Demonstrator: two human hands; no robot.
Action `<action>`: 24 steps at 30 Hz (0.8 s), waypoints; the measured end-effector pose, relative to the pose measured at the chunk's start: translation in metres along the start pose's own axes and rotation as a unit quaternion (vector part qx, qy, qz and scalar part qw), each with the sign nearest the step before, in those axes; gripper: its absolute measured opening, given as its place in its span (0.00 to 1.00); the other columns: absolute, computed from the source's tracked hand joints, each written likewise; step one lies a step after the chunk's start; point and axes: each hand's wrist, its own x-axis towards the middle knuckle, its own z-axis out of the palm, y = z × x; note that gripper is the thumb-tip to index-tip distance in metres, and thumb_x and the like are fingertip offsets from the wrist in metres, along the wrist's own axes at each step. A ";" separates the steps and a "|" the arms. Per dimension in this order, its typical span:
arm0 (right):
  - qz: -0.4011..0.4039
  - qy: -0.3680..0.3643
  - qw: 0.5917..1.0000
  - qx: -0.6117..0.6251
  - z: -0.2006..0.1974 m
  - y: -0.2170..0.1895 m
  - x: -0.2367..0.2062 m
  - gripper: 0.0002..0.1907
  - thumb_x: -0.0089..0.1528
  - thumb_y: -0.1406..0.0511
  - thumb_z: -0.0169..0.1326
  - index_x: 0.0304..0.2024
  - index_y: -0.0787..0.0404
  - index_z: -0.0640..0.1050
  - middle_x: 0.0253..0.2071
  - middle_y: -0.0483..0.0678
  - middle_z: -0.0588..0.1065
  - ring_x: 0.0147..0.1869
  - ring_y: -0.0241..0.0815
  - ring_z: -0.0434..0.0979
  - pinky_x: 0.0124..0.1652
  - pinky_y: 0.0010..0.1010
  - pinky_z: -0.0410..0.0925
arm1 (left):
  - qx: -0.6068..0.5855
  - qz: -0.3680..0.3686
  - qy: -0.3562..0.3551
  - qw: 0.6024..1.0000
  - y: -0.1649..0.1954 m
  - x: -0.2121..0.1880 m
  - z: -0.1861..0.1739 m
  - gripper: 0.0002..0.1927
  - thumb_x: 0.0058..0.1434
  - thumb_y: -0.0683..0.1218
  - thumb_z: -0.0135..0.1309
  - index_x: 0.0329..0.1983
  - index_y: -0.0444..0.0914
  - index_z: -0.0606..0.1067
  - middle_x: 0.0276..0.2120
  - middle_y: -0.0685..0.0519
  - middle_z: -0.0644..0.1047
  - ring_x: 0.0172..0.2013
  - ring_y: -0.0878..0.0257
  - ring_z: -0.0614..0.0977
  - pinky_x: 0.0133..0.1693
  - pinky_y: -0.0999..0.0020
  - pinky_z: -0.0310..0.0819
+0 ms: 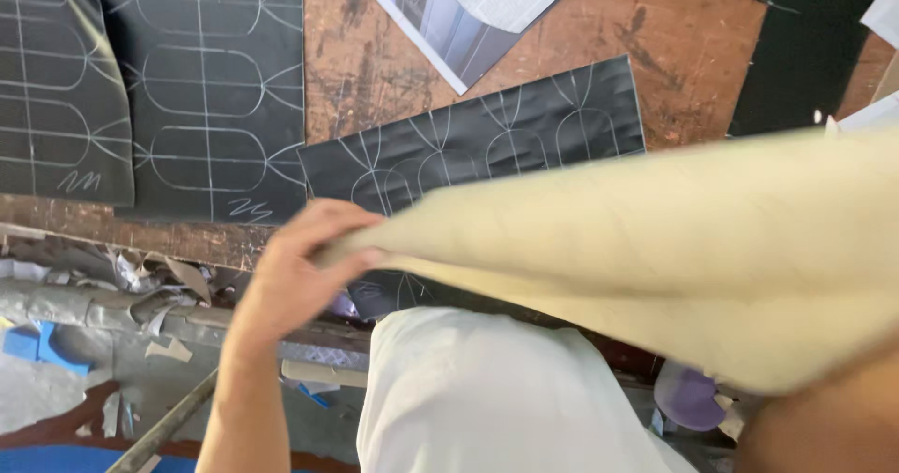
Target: The person cuts a large black patterned sheet of leather-like material with scissors along chalk lines, working around the edges of the sheet. They then set the cut pieces aside, place a printed paper pattern on the table, and cut along a tan backing strip and a smaller tan piece, trimming its curved edge with scissors.
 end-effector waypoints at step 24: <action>0.163 -0.141 0.966 -0.144 0.129 0.064 -0.072 0.23 0.58 0.65 0.68 0.53 0.66 0.79 0.44 0.56 0.81 0.40 0.42 0.81 0.41 0.34 0.72 | 0.243 -0.149 0.217 0.934 -0.139 0.035 0.072 0.32 0.64 0.48 0.60 0.68 0.36 0.64 0.50 0.36 0.78 0.48 0.38 0.79 0.47 0.48 0.72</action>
